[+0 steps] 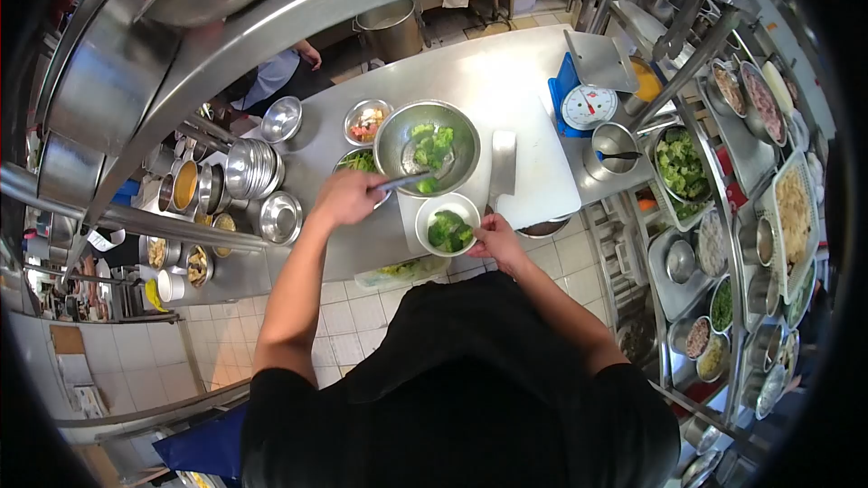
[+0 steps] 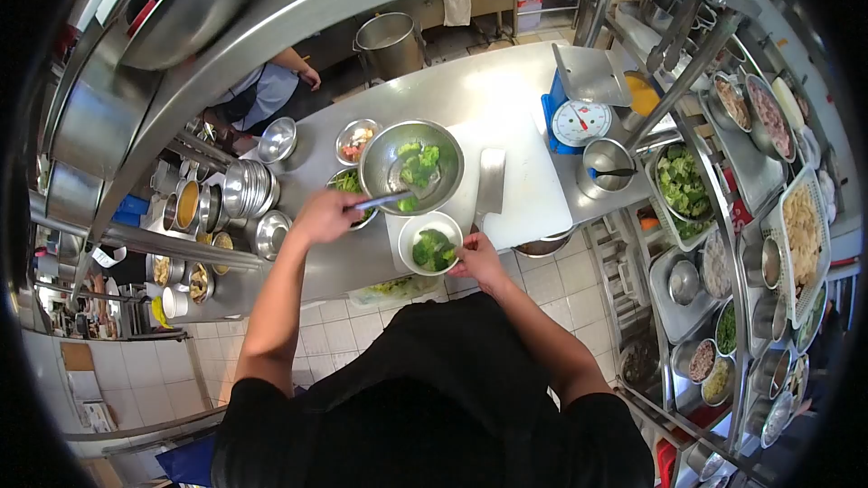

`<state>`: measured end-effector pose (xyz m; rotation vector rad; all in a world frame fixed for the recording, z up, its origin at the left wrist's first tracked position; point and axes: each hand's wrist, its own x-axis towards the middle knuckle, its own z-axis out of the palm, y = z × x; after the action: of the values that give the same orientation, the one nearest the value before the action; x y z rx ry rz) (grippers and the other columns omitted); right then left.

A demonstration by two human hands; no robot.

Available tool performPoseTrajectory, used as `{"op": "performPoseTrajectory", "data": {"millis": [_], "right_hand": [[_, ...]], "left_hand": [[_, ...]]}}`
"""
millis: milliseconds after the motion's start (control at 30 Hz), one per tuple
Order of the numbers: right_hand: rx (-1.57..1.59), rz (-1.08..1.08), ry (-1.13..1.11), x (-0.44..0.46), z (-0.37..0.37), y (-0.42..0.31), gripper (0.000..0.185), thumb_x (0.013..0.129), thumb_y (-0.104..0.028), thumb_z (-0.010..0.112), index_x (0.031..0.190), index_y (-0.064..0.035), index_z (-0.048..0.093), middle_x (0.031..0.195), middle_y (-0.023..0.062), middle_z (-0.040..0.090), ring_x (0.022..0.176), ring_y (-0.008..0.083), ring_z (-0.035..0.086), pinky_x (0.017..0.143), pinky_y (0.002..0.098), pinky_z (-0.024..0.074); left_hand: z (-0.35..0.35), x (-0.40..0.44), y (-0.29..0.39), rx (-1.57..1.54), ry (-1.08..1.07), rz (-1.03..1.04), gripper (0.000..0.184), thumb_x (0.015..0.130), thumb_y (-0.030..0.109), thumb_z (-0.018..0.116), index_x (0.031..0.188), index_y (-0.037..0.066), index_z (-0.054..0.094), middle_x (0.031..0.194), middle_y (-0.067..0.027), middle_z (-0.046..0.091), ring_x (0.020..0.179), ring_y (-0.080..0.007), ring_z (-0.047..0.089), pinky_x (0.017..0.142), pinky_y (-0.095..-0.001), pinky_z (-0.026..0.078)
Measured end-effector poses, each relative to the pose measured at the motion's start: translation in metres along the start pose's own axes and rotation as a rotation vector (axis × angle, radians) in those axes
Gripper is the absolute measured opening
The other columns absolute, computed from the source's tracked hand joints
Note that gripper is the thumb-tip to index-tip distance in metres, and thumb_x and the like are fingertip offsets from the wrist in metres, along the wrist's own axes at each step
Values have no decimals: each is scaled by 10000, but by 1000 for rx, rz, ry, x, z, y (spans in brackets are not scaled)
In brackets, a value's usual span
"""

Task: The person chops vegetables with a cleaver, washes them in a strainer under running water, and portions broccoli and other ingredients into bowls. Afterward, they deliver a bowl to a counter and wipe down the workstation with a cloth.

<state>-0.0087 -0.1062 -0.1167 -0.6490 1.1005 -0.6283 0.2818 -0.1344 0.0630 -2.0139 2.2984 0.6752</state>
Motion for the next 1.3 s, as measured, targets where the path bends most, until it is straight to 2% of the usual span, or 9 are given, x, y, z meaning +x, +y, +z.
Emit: {"op": "performPoseTrajectory", "data": {"millis": [100,233,333,433,700,900,1000,1100,1300], "right_hand": [[-2,1,1,-1,4,-2,195,931,-67,556,1060,-54,411,929,118,593,645,222,680,586,365,601],[-22,8,-5,3,0,1,214,927,-72,558,1081,-46,412,923,126,599,660,229,683,588,367,603],[38,23,5,-1,4,-5,264,894,-27,577,1075,-44,384,908,130,580,613,236,677,518,354,590],[7,-1,35,1,5,-2,254,899,-40,575,1073,-46,390,898,127,579,605,233,672,515,358,585],[-71,-19,1,6,1,-2,236,893,-53,560,1074,-33,409,931,131,584,633,258,685,533,391,604],[-73,16,9,2,2,-5,234,907,-82,571,1075,-35,415,898,127,596,602,212,672,537,336,582],[-72,15,-4,3,8,-10,230,913,-78,563,1081,-40,410,912,129,597,606,214,676,542,329,581],[-67,11,0,-2,6,-12,217,923,-76,554,1079,-42,406,919,125,597,615,219,681,541,326,580],[-88,6,-13,-2,6,-9,222,928,-79,554,1080,-44,396,920,128,597,624,229,687,534,331,580]], "left_hand": [[41,-29,-5,-257,123,149,318,872,194,631,1188,188,665,941,-140,689,788,-320,652,699,-395,517],[98,-52,7,173,23,151,394,866,263,622,1255,203,618,1017,-158,675,839,-324,667,721,-431,532],[74,-58,2,-72,68,83,390,866,290,605,1247,210,622,1034,-158,673,857,-345,663,721,-451,532],[45,-26,5,12,212,22,358,871,281,592,1220,213,639,1024,-153,678,866,-355,661,718,-458,529],[49,73,5,364,-2,-63,242,832,227,554,965,115,723,1006,-158,689,930,-334,663,779,-432,541],[58,-33,-4,-147,101,162,305,851,254,614,1133,166,688,991,-150,683,921,-325,659,770,-420,533],[81,-62,-9,49,88,222,371,845,225,640,1211,164,644,977,-148,674,886,-327,653,748,-437,520],[59,-59,-12,-182,223,123,397,861,257,647,1246,161,627,1032,-146,667,869,-349,656,742,-441,528],[37,9,4,162,330,-58,374,873,251,585,1229,142,614,997,-173,667,867,-351,664,723,-451,541]]}}
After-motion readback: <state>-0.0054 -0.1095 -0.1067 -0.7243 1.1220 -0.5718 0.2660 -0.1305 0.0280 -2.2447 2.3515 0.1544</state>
